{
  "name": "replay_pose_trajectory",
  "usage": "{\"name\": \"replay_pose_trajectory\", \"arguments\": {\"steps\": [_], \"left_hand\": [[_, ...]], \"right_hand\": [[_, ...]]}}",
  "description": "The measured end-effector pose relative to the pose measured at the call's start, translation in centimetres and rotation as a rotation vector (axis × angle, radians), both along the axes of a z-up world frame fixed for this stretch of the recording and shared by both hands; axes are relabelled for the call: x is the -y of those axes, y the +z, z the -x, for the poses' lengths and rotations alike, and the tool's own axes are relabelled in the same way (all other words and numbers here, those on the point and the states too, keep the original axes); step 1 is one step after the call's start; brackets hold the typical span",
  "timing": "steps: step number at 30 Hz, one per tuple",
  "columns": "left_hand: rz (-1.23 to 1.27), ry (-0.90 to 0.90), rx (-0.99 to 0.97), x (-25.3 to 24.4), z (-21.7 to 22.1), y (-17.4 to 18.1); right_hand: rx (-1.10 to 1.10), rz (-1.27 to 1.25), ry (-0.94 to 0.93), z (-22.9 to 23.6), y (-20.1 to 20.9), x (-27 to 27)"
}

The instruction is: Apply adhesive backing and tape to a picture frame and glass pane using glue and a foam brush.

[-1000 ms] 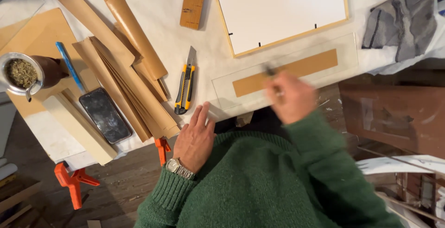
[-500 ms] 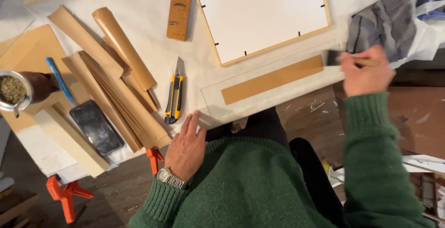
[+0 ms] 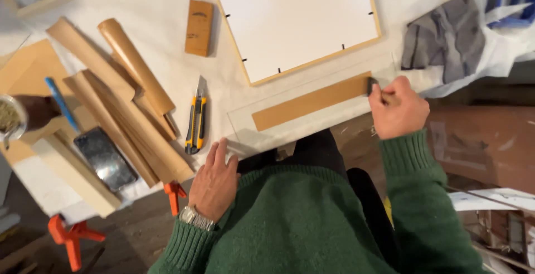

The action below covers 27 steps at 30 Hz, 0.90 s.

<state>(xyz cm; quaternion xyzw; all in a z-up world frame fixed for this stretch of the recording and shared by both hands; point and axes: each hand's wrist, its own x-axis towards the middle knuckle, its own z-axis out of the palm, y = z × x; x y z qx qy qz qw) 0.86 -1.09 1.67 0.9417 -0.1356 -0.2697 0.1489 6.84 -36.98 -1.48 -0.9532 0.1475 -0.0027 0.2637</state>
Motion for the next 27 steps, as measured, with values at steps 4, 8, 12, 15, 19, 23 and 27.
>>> {"name": "replay_pose_trajectory", "arguments": {"steps": [4, 8, 12, 15, 19, 23, 27], "left_hand": [[-0.011, -0.015, -0.003, 0.9, -0.1, 0.1], [-0.028, 0.006, 0.044, 2.0, -0.3, -0.1], [-0.043, 0.094, -0.003, 2.9, -1.2, 0.0], [-0.080, 0.111, -0.013, 3.4, -0.9, -0.2], [-0.130, 0.296, -0.124, 5.6, -2.7, 0.9], [-0.220, 0.427, -0.268, 7.5, -3.1, 1.1], [-0.237, 0.494, -0.215, 9.2, -3.3, 0.2]], "right_hand": [[-0.015, -0.192, 0.357, 1.5, 1.5, -6.6], [-0.199, -0.401, 0.503, 0.9, 0.0, -9.4], [-0.045, -0.269, 0.278, -0.8, 0.5, 4.3], [0.175, -0.164, 0.092, 0.1, 3.2, 14.5], [0.307, -0.680, -0.189, -0.5, 6.3, 23.0], [0.317, -1.083, -0.305, -9.0, 13.4, 20.6], [0.316, -0.524, 0.099, -15.0, 8.2, 27.6]]}}
